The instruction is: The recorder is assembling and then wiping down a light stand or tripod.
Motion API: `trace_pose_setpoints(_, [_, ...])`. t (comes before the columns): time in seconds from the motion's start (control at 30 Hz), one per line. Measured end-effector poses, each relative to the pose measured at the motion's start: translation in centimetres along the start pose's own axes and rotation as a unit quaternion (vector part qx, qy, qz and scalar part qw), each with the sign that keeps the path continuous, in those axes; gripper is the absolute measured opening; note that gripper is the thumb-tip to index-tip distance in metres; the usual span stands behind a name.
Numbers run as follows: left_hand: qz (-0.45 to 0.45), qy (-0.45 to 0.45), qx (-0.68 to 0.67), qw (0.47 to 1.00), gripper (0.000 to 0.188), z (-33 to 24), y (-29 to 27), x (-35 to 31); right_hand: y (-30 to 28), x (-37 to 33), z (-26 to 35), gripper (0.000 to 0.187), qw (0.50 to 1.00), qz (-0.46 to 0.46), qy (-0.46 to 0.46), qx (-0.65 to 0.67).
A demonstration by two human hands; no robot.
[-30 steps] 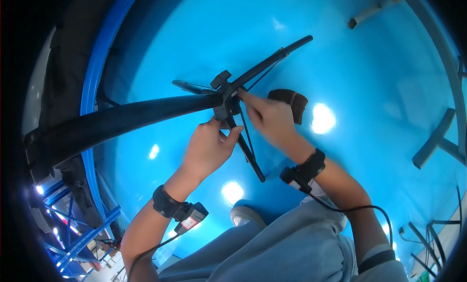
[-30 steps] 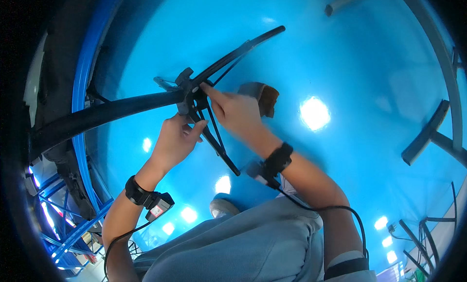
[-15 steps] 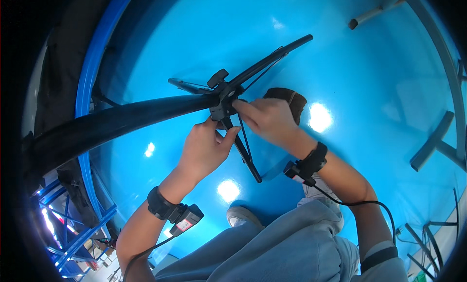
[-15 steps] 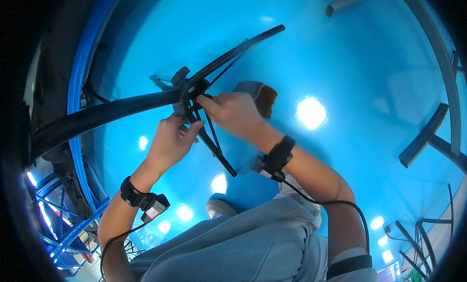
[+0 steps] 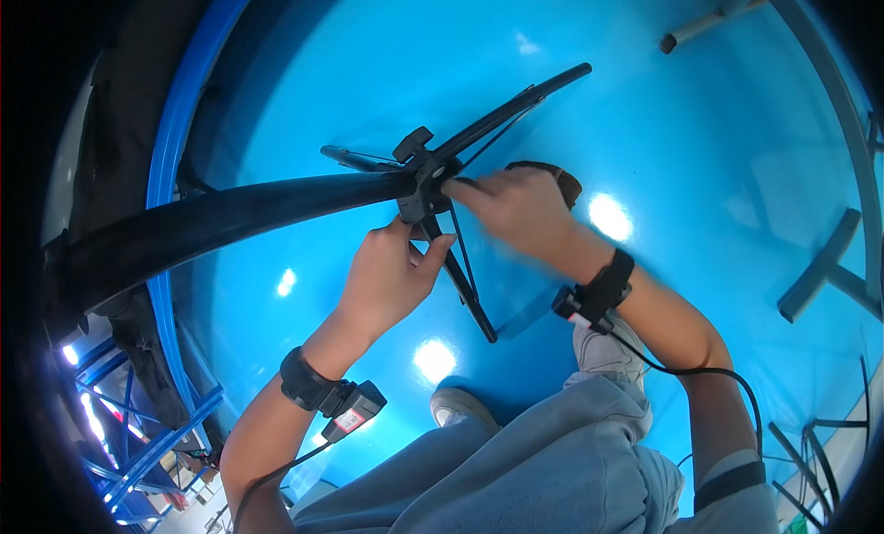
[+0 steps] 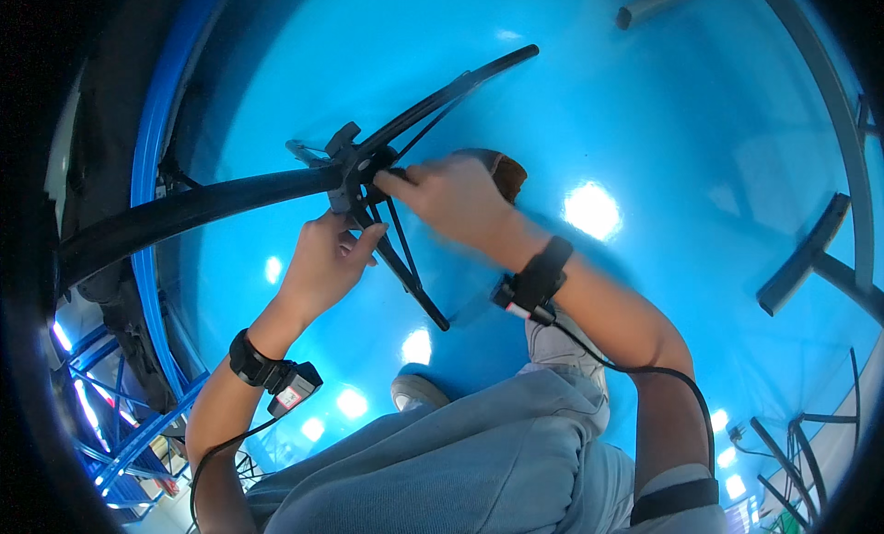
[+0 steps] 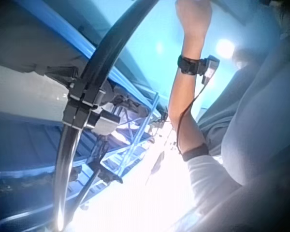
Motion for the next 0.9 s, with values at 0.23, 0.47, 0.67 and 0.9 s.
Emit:
trace_pose_setpoints(0.23, [0.000,0.012,-0.008,1.000,0.033,-0.3,-0.1,0.2,0.3,-0.4,0.5,0.024,0.992,-0.068,0.073,0.081])
trace_pose_setpoints(0.47, [0.009,0.008,0.020,1.000,0.028,-0.6,-0.1,0.1,0.5,-0.6,1.3,0.029,0.990,-0.052,0.089,0.098])
trace_pose_setpoints(0.67, [0.021,0.006,0.010,1.000,0.030,-0.1,0.0,-0.1,1.1,0.3,2.2,0.037,0.994,0.072,0.062,0.059])
trace_pose_setpoints(0.9, [-0.013,0.005,0.051,0.999,0.031,0.2,0.1,-0.1,0.2,-1.0,1.7,0.041,0.998,0.060,-0.022,-0.008])
Point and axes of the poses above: each hand's wrist, its own x-axis towards the middle knuckle, its own y-axis out of the palm, z = x × y, the point moved 4 cm from there along x, towards the middle knuckle, and after that the axes turned 10 degrees about -y, right-handed, at the moved point
